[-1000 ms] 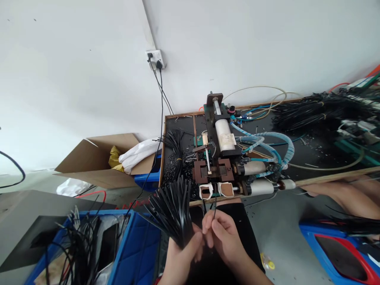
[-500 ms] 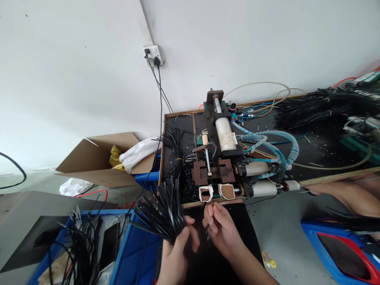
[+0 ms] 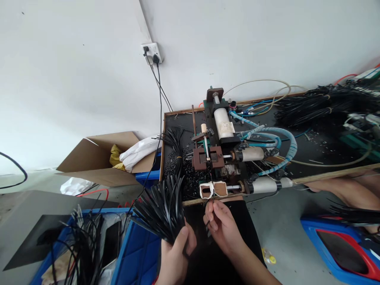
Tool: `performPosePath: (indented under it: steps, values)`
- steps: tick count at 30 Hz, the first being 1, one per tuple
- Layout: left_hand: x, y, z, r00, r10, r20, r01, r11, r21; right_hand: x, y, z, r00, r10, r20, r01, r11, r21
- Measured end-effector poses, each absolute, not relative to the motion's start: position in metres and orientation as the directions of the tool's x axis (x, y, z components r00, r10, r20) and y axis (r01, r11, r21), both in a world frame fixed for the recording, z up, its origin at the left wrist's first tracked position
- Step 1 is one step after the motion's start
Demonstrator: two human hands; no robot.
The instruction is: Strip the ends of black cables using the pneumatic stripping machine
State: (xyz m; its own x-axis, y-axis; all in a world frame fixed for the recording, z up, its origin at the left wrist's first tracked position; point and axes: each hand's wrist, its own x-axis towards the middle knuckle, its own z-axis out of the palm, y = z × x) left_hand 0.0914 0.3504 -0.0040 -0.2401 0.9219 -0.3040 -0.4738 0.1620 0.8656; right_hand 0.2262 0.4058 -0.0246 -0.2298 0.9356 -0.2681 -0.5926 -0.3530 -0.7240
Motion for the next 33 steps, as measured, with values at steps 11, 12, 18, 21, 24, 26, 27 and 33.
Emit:
performPosePath:
  steps: [11, 12, 18, 21, 24, 26, 27, 33]
  values:
    - [0.088, 0.334, -0.004, -0.161, 0.958, -0.237, -0.423, 0.15, 0.893, 0.239, 0.408, -0.037, -0.129, 0.933, -0.335, 0.352, -0.272, -0.895]
    - [0.088, 0.334, -0.003, -0.169, 0.953, -0.252, -0.422, 0.161, 0.892, 0.239, 0.408, -0.032, -0.088, 0.943, -0.321, 0.396, -0.262, -0.88]
    - [0.087, 0.333, -0.012, -0.105, 0.956, -0.274, -0.353, 0.222, 0.909, 0.238, 0.395, 0.011, -0.286, 0.958, 0.001, 0.077, 0.024, -0.997]
    - [0.087, 0.334, -0.016, -0.136, 0.951, -0.276, -0.365, 0.211, 0.907, 0.231, 0.389, 0.014, -0.331, 0.943, -0.031, -0.233, -0.113, -0.966]
    - [0.087, 0.338, -0.013, -0.265, 0.929, -0.258, -0.385, 0.144, 0.912, 0.223, 0.387, 0.002, -0.262, 0.95, -0.172, -0.53, -0.291, -0.796]
    - [0.086, 0.342, -0.009, -0.312, 0.92, -0.237, -0.38, 0.108, 0.919, 0.22, 0.389, -0.008, -0.22, 0.946, -0.239, -0.693, -0.324, -0.644]
    - [0.086, 0.344, -0.007, -0.317, 0.92, -0.231, -0.381, 0.099, 0.919, 0.22, 0.39, -0.012, -0.214, 0.943, -0.256, -0.745, -0.327, -0.581]
    - [0.089, 0.344, -0.005, -0.275, 0.92, -0.278, -0.452, 0.131, 0.882, 0.226, 0.397, -0.017, -0.315, 0.912, -0.262, -0.813, -0.401, -0.421]
